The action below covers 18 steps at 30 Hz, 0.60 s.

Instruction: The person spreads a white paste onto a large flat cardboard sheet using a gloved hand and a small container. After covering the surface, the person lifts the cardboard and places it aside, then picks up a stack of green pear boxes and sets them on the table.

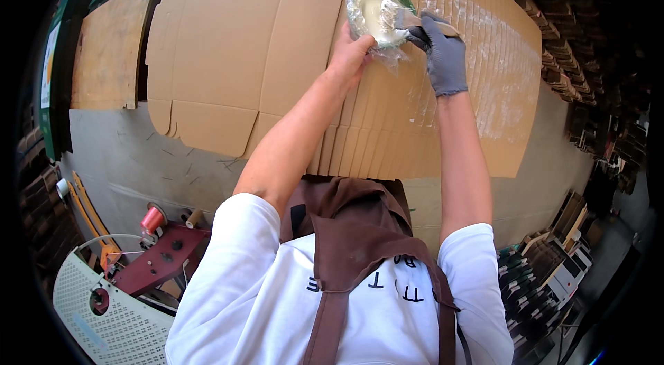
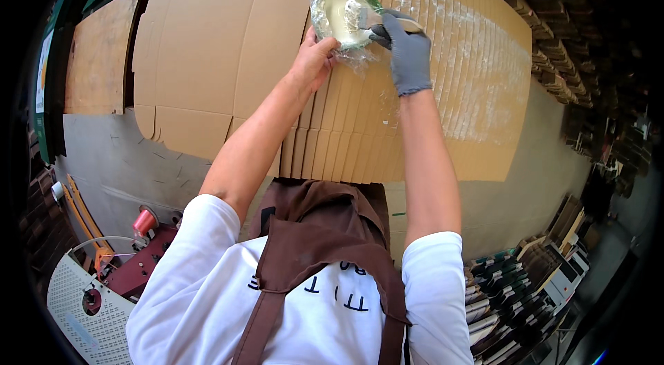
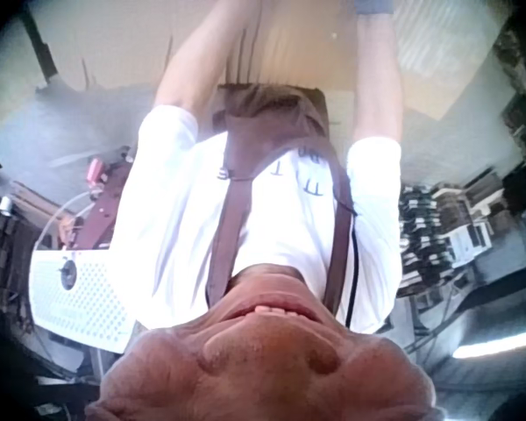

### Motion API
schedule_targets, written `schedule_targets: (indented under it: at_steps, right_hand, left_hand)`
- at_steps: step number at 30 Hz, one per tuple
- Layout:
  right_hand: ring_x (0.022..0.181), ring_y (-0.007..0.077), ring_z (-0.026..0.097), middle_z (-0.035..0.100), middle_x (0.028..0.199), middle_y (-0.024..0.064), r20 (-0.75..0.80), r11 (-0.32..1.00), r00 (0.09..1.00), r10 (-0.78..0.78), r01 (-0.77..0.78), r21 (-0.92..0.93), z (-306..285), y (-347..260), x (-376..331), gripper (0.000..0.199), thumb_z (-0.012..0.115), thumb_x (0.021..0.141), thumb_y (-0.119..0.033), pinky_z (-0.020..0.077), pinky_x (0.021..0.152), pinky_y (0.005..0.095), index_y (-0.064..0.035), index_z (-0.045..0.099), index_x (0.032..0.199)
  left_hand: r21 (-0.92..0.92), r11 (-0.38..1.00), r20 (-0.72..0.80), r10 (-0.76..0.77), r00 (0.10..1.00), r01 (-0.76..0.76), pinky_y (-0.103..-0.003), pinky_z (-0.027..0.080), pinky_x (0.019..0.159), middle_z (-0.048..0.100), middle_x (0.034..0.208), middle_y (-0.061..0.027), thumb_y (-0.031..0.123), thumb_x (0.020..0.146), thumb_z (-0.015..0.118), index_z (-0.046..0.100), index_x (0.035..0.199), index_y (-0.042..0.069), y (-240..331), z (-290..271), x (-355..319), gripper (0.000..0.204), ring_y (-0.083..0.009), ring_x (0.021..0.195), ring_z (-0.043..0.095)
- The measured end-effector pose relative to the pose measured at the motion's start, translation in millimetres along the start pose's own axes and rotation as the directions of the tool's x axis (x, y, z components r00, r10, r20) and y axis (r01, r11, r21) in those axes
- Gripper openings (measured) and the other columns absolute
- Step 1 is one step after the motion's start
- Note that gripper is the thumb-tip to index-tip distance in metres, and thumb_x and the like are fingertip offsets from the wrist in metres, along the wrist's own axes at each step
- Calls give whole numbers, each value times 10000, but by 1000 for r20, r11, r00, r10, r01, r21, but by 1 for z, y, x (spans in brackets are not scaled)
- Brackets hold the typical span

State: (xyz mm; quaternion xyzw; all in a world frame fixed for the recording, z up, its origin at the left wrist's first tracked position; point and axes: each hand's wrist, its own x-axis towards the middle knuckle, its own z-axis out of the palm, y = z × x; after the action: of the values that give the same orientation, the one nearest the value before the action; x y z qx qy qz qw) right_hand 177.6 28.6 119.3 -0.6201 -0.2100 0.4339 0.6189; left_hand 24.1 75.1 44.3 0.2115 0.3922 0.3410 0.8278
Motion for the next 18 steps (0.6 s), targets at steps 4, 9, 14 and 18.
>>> schedule_targets:
  at_steps: [4, 9, 14, 18]
  right_hand:
    - [829, 253, 677, 673, 955, 176, 45, 893, 985, 168, -171, 415, -38, 7, -13, 252, 564, 963, -120, 579, 778, 375, 25, 564, 1169]
    - [807, 261, 674, 667, 932, 187, -39, 841, 981, 189, -141, 523, -62, 4, -51, 260, 542, 973, -154, 580, 777, 394, 32, 567, 1153]
    - [759, 218, 678, 672, 918, 152, -223, 974, 974, 40, 12, 228, -73, -7, -91, 230, 603, 929, -123, 589, 725, 347, 35, 603, 1097]
    - [765, 209, 677, 659, 942, 131, -321, 997, 944, -76, 74, -18, -83, -21, -139, 218, 598, 925, -81, 600, 727, 336, 44, 598, 1103]
  left_hand:
    - [-7, 1000, 38, -2, 999, 2, -341, 478, 786, 496, 1267, -81, -18, 765, 551, 261, 1470, 148, 3, 5, -15, 780, -200, 1077, 541]
    - [157, 985, 72, -83, 994, 71, -380, 476, 930, 463, 1349, -103, -37, 802, 548, 217, 1478, 85, 5, 10, -41, 762, -213, 1167, 527]
    - [301, 950, 142, -132, 981, 84, -373, 462, 948, 455, 1360, -94, -25, 812, 557, 202, 1492, 97, 3, 23, -68, 776, -195, 1170, 520]
    - [276, 958, 213, -134, 968, 72, -354, 481, 829, 527, 1255, -111, 18, 783, 573, 218, 1493, 87, -18, 41, -97, 797, -192, 1043, 558]
